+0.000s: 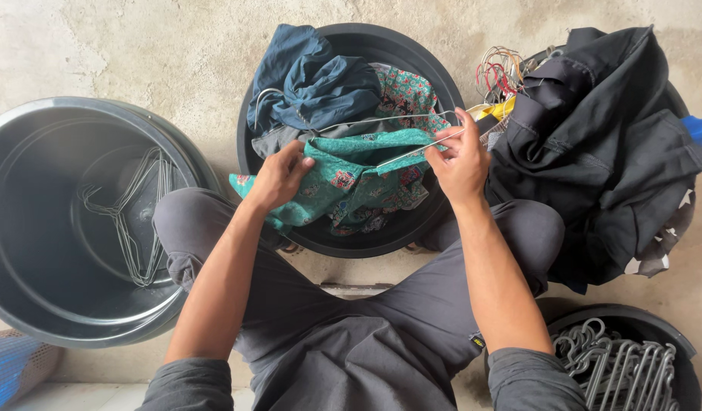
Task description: The person sorts through clothing items in a basin and hangs a shirt onto a wire hanger by hand.
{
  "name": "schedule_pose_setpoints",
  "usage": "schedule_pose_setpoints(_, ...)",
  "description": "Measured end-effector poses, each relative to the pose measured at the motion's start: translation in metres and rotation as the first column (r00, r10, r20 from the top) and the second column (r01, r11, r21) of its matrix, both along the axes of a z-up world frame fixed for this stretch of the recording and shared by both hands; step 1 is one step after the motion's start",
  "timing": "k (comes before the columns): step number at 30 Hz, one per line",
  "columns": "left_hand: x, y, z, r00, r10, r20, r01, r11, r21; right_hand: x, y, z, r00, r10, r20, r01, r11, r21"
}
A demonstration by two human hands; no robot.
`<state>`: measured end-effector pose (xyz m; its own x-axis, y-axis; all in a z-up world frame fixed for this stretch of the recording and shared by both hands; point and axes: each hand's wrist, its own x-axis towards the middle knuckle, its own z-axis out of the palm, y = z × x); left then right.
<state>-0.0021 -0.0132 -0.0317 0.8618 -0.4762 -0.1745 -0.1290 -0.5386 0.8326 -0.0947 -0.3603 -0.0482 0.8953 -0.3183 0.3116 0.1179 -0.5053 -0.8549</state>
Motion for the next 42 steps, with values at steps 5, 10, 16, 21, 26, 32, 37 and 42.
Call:
schedule_pose_setpoints(5, 0.003, -0.001, 0.007, 0.988, 0.011, 0.157, 0.001, 0.997, -0.075, 0.003, -0.007, 0.005, 0.981, 0.192, -0.023, -0.180, 0.948, 0.262)
schedule_pose_setpoints(10, -0.003, -0.007, 0.027, 0.959, -0.001, 0.282, 0.041, 0.990, -0.136, -0.008, -0.022, 0.025, 0.927, 0.373, 0.033, -0.339, 0.798, 0.499)
schedule_pose_setpoints(16, -0.002, -0.013, 0.037, 0.949, 0.086, 0.303, -0.048, 0.990, -0.130, -0.013, -0.027, 0.036, 0.940, 0.338, -0.043, -0.291, 0.861, 0.417)
schedule_pose_setpoints(21, -0.006, -0.026, 0.018, 0.930, 0.226, 0.291, -0.206, 0.973, -0.101, -0.012, -0.022, 0.041, 0.940, 0.319, -0.120, -0.290, 0.933, 0.214)
schedule_pose_setpoints(26, -0.021, -0.040, -0.011, 0.863, 0.380, 0.332, -0.322, 0.921, -0.219, -0.010, -0.015, 0.044, 0.831, 0.490, -0.265, -0.426, 0.866, 0.263)
schedule_pose_setpoints(32, -0.050, -0.070, -0.020, 0.947, -0.041, 0.318, 0.108, 0.975, -0.195, -0.005, 0.027, 0.016, 0.670, 0.604, -0.432, -0.606, 0.781, 0.152)
schedule_pose_setpoints(37, -0.022, -0.031, -0.013, 0.902, 0.035, 0.430, 0.072, 0.971, -0.229, -0.001, 0.030, 0.010, 0.820, 0.464, -0.336, -0.470, 0.880, 0.067)
schedule_pose_setpoints(42, 0.007, 0.047, -0.061, 0.882, 0.107, 0.460, -0.245, 0.936, 0.253, 0.001, 0.025, 0.013, 0.866, 0.388, -0.315, -0.387, 0.920, 0.069)
